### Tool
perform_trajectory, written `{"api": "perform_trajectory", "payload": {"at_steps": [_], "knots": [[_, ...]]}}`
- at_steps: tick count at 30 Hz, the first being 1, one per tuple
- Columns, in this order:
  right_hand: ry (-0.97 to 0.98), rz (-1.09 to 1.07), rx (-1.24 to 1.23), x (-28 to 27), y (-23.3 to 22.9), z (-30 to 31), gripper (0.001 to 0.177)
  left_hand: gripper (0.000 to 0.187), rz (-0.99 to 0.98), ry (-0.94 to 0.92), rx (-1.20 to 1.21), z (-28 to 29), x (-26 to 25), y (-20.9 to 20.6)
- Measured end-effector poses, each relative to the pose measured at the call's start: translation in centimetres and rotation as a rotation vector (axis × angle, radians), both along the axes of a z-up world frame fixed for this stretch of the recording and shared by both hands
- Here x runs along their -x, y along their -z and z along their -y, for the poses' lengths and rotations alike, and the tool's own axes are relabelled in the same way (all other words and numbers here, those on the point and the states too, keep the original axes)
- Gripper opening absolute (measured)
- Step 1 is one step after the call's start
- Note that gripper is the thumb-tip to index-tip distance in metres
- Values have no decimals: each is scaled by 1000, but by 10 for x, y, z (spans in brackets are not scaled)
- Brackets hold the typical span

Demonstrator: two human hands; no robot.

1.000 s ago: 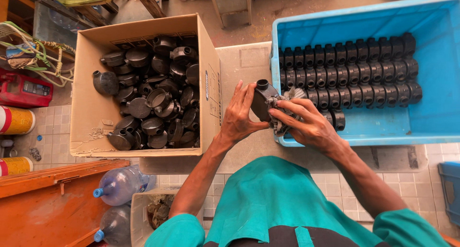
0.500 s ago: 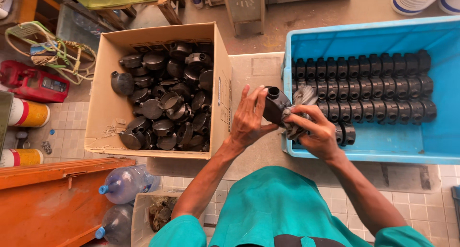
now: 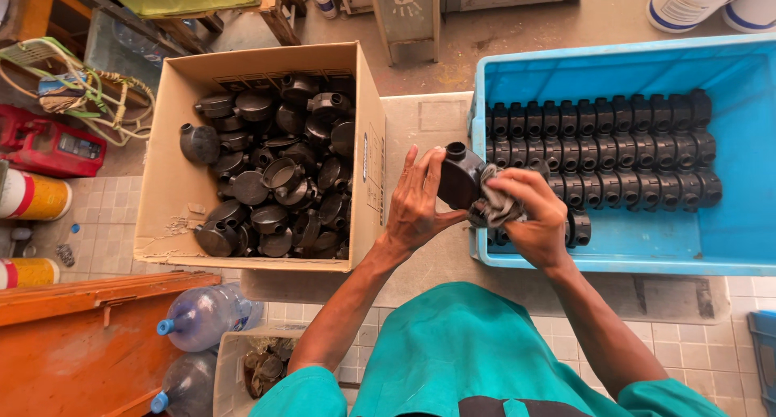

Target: The person repeatedly picks black plastic parts from a cardboard box, wipes each one with a cloth, and places it into a blue crate. The process is repeated for multiple parts throughout the clip.

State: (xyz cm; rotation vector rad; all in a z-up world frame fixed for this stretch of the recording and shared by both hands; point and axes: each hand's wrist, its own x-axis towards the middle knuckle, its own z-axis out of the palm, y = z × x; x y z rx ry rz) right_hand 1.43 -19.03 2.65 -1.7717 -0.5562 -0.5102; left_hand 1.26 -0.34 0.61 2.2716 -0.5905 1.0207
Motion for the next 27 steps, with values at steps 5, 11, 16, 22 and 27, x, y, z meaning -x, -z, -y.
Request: {"api": "perform_trajectory", "payload": {"at_steps": [5, 11, 16, 22, 27], "knots": [[-75, -86, 43, -6, -9, 12, 29, 101, -162, 165, -65, -12, 1, -4], [-27, 7, 42, -5, -16, 4, 27, 88, -247, 108, -48, -15, -6, -1], [164, 65, -31, 6, 3, -8, 19, 58, -198, 98, 127, -17, -10, -9], [148, 70, 32, 11, 8, -7, 19, 84, -323, 161, -43, -13, -9, 14], [156, 69, 72, 7, 3, -3, 17, 93, -73, 52, -185, -4, -10, 20]]}}
